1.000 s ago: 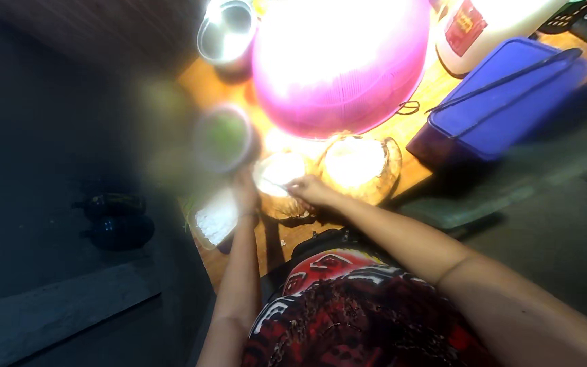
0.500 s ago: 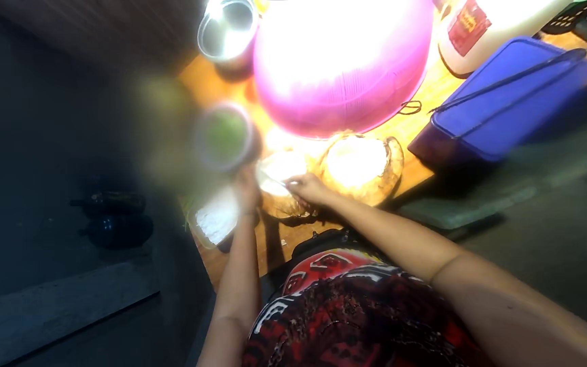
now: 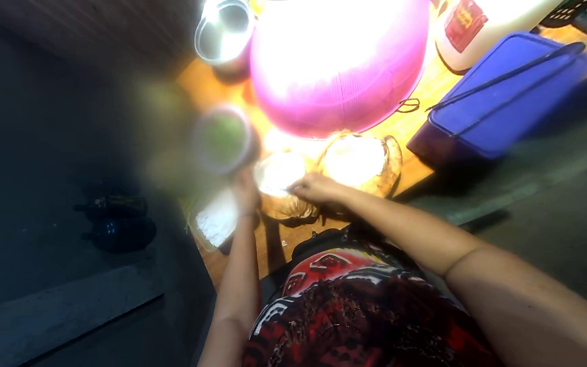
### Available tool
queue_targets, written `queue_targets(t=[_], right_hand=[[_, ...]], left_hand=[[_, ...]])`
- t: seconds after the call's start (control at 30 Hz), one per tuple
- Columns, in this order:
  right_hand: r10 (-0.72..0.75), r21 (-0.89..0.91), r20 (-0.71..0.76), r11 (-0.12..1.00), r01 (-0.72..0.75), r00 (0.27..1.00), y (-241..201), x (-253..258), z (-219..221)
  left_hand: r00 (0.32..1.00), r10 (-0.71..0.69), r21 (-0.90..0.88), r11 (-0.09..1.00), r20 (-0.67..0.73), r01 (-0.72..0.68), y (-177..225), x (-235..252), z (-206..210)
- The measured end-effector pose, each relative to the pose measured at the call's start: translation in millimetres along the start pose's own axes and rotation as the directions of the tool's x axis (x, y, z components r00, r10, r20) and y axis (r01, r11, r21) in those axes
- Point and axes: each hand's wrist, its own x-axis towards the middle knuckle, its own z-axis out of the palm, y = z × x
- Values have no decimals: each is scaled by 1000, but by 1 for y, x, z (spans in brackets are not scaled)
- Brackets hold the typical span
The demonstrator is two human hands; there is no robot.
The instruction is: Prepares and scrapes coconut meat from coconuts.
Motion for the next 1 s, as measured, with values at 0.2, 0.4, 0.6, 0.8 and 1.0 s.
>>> queue_targets(t=[0.2,0.4,0.6,0.8,1.0], right_hand=[[31,106,12,994,-32,999,-30,7,0],[-16,49,8,999,15,1000,1,10,-2],[9,93,41,996,-12,999,-30,5,5],[-1,52,43,999,-2,999,-2,5,-4],[41,132,61,990,-48,997,-26,4,6]], left_hand=[[1000,6,-40,999,-11,-6,4,-4,0],[1000,2,9,1000,-2,-2,2,-3,-1],[999,36,-35,999,-21,-37,2,-6,-1],[999,25,-31,999,-22,-25,1,-5,1],[999,46,-29,999,-24,-46,-2,-5,0]])
